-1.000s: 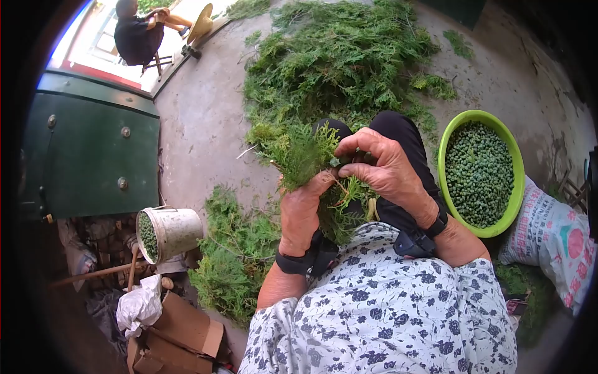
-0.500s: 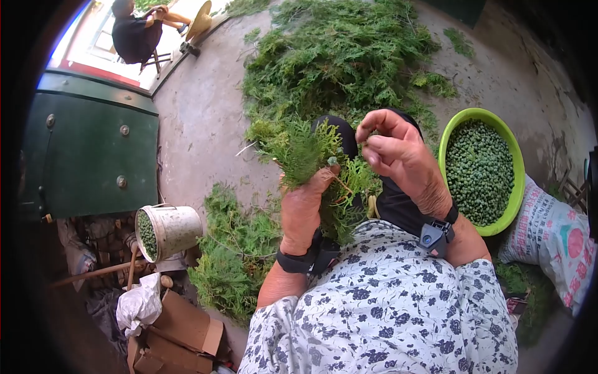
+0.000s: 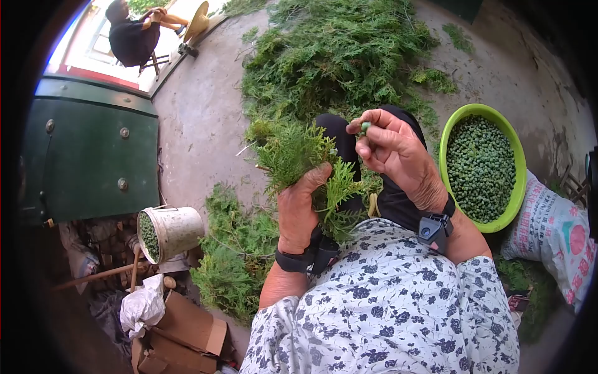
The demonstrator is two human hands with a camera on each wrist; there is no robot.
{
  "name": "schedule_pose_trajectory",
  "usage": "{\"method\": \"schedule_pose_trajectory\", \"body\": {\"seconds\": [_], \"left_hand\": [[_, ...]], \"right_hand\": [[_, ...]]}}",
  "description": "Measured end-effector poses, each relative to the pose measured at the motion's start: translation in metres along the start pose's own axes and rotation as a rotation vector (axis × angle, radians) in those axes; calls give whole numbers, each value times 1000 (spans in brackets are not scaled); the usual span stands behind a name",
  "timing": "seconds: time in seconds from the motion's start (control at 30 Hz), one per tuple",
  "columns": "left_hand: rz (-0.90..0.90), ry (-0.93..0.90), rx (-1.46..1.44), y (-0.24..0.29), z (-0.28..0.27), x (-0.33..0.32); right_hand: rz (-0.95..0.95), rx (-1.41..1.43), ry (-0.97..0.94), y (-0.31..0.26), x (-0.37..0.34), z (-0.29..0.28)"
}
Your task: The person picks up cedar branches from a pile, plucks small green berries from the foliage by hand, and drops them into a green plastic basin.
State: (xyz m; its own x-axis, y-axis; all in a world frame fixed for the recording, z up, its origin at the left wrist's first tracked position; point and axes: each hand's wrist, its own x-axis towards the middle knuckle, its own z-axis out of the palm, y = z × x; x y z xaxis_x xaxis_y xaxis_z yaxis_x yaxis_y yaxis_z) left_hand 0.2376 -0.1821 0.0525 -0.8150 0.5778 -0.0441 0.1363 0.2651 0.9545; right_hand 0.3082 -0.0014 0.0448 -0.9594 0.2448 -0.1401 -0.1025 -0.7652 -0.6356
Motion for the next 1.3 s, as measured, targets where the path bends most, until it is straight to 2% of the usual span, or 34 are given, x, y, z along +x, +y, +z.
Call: {"method": "schedule_pose_trajectory", "body": {"seconds": [0.03,0.07,0.17,0.27,0.37,0.47,0.5,0.57,0.63,0.67,0.7,0.73,0.8,0.87,0.9,0.97,1.0,1.07,1.1,1.2,1.3], "left_hand": [[-92,10,-156,2,2,1],[-184,21,-311,3,3,2],[5,-12,-104,-3,4,2],[-226,35,-487,8,10,5],[-179,-3,-413,5,8,5],[368,-120,376,-5,-4,1],[352,-127,359,-6,-8,1],[320,-140,324,-7,-15,1],[207,-12,87,-6,-17,5],[211,51,76,-8,-22,7],[214,114,65,-10,-27,9],[282,176,165,-16,-40,14],[175,299,-104,-15,-61,22],[-146,385,-864,-3,-80,30],[-20,223,-1023,-10,-93,39],[236,-131,-1305,-29,-119,49],[319,-109,-1294,-25,-119,48],[430,-217,-1344,-41,-129,54],[485,-277,-1368,-45,-132,58],[576,-268,-1467,-53,-124,58],[586,-249,-1581,-58,-116,62]], "right_hand": [[10,4,-2,-1,0,0],[30,64,86,2,0,6],[113,-156,-1,14,-1,1],[130,-191,14,17,-1,8],[148,-252,21,19,-1,7],[181,-158,45,20,-3,6],[193,-103,55,21,-4,6],[58,-90,152,12,-1,-4],[-140,-126,229,-5,-2,-29],[-203,-251,244,-20,-8,-37],[-283,-252,330,-33,-14,-42],[-319,-351,404,-46,-23,-52],[-382,-623,631,-65,-41,-86],[-475,-698,780,-80,-63,-157],[-439,-759,797,-90,-82,-209],[-460,-882,967,-97,-114,-272],[-489,-1082,1016,-99,-127,-287],[-375,-1272,1221,-102,-151,-337],[-316,-1366,1327,-103,-148,-336],[-317,-1648,1310,-101,-135,-321],[-519,-1502,1004,-85,-76,-217]]}}
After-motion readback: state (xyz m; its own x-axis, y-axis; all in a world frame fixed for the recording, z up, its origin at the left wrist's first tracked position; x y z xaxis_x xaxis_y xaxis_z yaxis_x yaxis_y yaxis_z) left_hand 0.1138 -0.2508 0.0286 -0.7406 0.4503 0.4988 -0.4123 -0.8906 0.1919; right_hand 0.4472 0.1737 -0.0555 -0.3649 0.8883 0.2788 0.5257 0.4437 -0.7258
